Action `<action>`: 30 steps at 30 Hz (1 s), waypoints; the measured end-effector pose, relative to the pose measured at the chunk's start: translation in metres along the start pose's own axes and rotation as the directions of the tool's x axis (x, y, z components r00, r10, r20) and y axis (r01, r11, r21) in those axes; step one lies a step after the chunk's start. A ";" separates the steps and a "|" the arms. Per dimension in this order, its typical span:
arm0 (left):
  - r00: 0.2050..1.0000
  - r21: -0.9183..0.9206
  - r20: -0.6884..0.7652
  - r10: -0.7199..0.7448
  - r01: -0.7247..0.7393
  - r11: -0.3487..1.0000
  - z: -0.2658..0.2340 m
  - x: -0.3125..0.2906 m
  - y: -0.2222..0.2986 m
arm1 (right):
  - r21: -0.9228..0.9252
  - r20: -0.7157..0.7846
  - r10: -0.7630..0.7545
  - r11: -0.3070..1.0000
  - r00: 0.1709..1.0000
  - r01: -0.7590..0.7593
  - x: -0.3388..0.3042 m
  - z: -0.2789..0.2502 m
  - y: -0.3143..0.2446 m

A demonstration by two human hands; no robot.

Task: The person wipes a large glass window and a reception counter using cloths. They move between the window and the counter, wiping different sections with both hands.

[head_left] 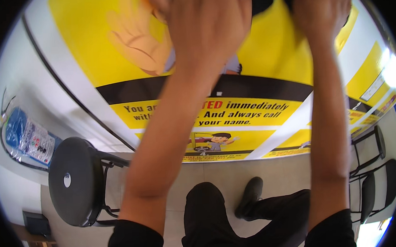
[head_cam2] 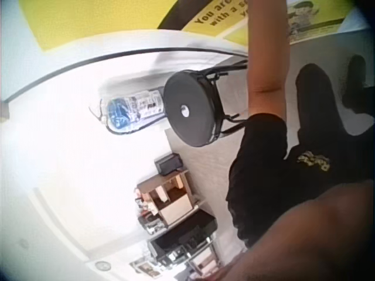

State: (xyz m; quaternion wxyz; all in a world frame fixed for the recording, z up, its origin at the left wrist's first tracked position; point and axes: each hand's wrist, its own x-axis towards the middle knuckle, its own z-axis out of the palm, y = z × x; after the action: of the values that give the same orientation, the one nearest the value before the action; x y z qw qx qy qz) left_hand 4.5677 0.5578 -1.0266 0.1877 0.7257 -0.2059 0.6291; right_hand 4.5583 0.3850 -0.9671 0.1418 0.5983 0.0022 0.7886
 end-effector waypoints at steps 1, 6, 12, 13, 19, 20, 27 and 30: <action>0.995 -0.132 0.097 -0.029 0.041 0.990 0.027 -0.033 0.008 | 0.016 0.068 -0.006 1.000 0.998 0.005 -0.044 -0.011 -0.005; 0.904 -0.157 0.211 -0.372 0.407 0.900 0.043 -0.392 -0.003 | 0.318 0.518 -0.124 0.947 0.847 -0.055 -0.243 -0.100 -0.073; 0.034 -0.598 0.059 -0.998 0.801 -0.008 0.073 -0.593 -0.056 | 0.683 0.356 -0.644 0.673 0.677 0.282 -0.341 -0.147 -0.116; -0.217 -0.639 0.143 -0.965 0.725 -0.258 0.085 -0.579 -0.036 | 0.718 0.365 -0.727 0.618 0.582 0.322 -0.357 -0.152 -0.095; -0.523 -0.589 0.582 -0.622 0.257 -0.767 0.064 -0.392 0.009 | 0.597 0.508 -0.698 0.708 0.505 0.378 -0.285 -0.139 -0.033; -0.476 -0.685 0.284 -0.832 0.506 -0.524 0.067 -0.367 0.010 | 0.471 0.551 -0.617 0.786 0.562 0.400 -0.239 -0.128 -0.043; 0.940 -0.210 -0.034 -0.340 0.326 0.922 0.052 -0.150 0.092 | 0.168 0.131 -0.088 0.984 0.987 0.066 0.069 0.002 0.058; 1.000 -0.166 -0.011 -0.014 0.012 0.986 0.028 0.001 0.083 | 0.105 0.150 -0.014 0.994 0.989 -0.001 0.104 0.003 0.075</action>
State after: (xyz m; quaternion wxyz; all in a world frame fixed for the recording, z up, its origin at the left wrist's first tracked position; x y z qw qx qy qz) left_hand 4.5468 0.4730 -1.0281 0.2527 0.7050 -0.2517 0.6130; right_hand 4.5191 0.3356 -0.8549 0.1126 0.6626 0.0348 0.7396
